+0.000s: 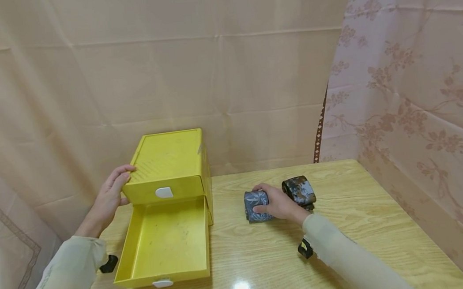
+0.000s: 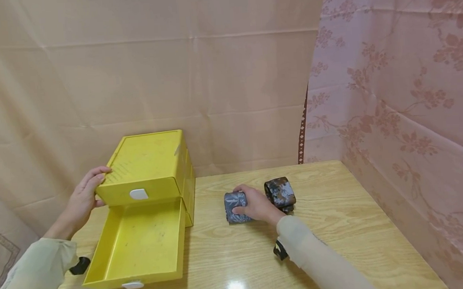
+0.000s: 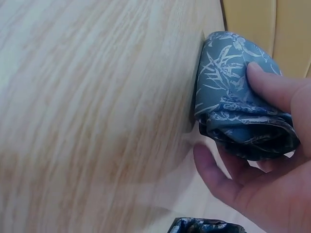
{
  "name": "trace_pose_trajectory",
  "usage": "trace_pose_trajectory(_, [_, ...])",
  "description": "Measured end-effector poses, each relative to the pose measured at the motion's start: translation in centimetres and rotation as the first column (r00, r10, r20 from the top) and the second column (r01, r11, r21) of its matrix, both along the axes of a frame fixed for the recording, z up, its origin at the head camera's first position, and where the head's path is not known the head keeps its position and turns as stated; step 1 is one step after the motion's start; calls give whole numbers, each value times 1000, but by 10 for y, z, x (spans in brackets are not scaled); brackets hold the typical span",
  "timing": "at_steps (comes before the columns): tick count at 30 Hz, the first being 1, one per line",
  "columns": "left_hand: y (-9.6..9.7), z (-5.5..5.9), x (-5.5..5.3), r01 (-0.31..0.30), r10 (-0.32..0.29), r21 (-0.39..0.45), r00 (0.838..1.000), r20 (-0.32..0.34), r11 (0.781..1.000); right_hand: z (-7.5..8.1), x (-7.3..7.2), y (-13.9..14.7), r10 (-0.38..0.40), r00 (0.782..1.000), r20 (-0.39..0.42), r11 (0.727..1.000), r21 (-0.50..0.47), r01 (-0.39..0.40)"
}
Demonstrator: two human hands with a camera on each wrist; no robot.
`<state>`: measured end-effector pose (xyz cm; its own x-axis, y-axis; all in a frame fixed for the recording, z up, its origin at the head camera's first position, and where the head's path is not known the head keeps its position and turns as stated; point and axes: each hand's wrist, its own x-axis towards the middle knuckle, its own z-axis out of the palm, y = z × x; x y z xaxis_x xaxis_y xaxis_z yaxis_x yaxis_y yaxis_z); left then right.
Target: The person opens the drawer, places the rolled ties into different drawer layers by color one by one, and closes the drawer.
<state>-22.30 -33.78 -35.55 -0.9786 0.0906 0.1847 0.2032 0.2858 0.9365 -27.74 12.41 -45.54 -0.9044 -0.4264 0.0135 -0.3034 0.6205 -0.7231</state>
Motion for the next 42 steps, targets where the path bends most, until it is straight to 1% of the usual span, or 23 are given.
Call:
trace_pose_trajectory(5, [0,0,0,-1,1,-2,1000,-8,1000,0,2,0,0,1000,9,999,-50,1])
trace_pose_trajectory(10, [0,-1,-1,3,-2,10,1000,-20,1000,0,3,0,-34,998,50,996,-76,37])
trace_pose_trajectory(16, [0,-2,-1,16,-15,44,1000,-20,999,2,4,1,-67,992,104,992,-98,77])
trace_pose_trajectory(20, [-1,-3,-2,23,-21,52,1000,-23,998,3,5,-1,-83,991,109,991,-100,94])
trace_pose_trajectory(24, [-1,-3,-3,30,-29,67,999,-25,997,3,6,-2,-80,993,83,994,-65,86])
trace_pose_trajectory(28, [-2,-4,-3,32,-31,70,999,-27,997,2,6,1,-51,997,63,998,-40,54])
trace_pose_trajectory(32, [-2,-4,-3,29,-27,64,999,-25,998,-1,6,4,-27,997,66,998,-46,30])
trace_pose_trajectory(42, [-1,-3,-3,32,-31,84,999,-21,996,-3,4,7,-26,996,80,997,-64,31])
